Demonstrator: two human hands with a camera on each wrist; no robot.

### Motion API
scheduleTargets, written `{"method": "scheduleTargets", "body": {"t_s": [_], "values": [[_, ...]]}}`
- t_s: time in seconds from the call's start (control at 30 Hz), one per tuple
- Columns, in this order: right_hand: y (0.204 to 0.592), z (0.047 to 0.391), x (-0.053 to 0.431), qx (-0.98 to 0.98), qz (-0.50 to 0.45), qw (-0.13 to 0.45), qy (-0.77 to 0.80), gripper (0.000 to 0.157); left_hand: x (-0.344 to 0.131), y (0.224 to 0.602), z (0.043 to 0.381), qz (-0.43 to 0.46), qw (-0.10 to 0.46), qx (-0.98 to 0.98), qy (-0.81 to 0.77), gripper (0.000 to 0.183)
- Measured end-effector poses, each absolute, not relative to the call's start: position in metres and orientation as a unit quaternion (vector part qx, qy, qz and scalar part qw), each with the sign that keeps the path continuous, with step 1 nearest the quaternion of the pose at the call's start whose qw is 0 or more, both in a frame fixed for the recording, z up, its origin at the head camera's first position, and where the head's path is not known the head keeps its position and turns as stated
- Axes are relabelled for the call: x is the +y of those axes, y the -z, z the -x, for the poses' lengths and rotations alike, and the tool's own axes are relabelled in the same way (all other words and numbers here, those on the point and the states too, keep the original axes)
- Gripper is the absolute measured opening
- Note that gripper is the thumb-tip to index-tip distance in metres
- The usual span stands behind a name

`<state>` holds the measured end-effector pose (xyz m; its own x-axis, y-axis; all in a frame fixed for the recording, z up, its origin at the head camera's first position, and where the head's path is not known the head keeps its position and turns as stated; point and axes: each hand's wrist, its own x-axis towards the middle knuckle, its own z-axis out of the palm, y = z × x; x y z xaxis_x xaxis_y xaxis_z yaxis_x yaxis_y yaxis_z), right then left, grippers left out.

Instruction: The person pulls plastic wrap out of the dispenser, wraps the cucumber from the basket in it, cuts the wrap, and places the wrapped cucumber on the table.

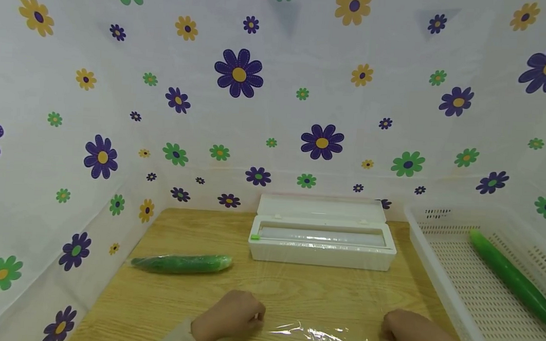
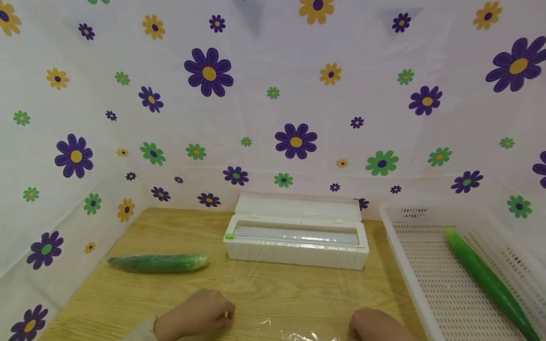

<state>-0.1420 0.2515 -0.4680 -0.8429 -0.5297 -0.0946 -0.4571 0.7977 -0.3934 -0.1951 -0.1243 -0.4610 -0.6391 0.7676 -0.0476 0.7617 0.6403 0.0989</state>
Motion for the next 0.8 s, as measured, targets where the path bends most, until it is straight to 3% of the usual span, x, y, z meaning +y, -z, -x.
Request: {"method": "scheduleTargets", "body": {"t_s": [0.13,0.23,0.53,0.8], "values": [[0.47,0.146,0.249,0.939,0.303,0.036,0.162,0.041,-0.123,0.465,0.197,-0.417,0.043,0.907,-0.03,0.011],[0.471,0.147,0.247,0.938,0.307,0.011,0.159,0.04,-0.123,0.467,0.197,-0.42,0.047,0.906,-0.03,0.015],[0.475,0.148,0.245,0.933,0.326,0.0,0.155,0.028,-0.126,0.469,0.198,-0.414,0.054,0.908,-0.029,0.021],[0.477,0.147,0.245,0.944,0.302,-0.008,0.132,0.034,-0.122,0.472,0.193,-0.461,0.042,0.884,-0.069,0.017]]}}
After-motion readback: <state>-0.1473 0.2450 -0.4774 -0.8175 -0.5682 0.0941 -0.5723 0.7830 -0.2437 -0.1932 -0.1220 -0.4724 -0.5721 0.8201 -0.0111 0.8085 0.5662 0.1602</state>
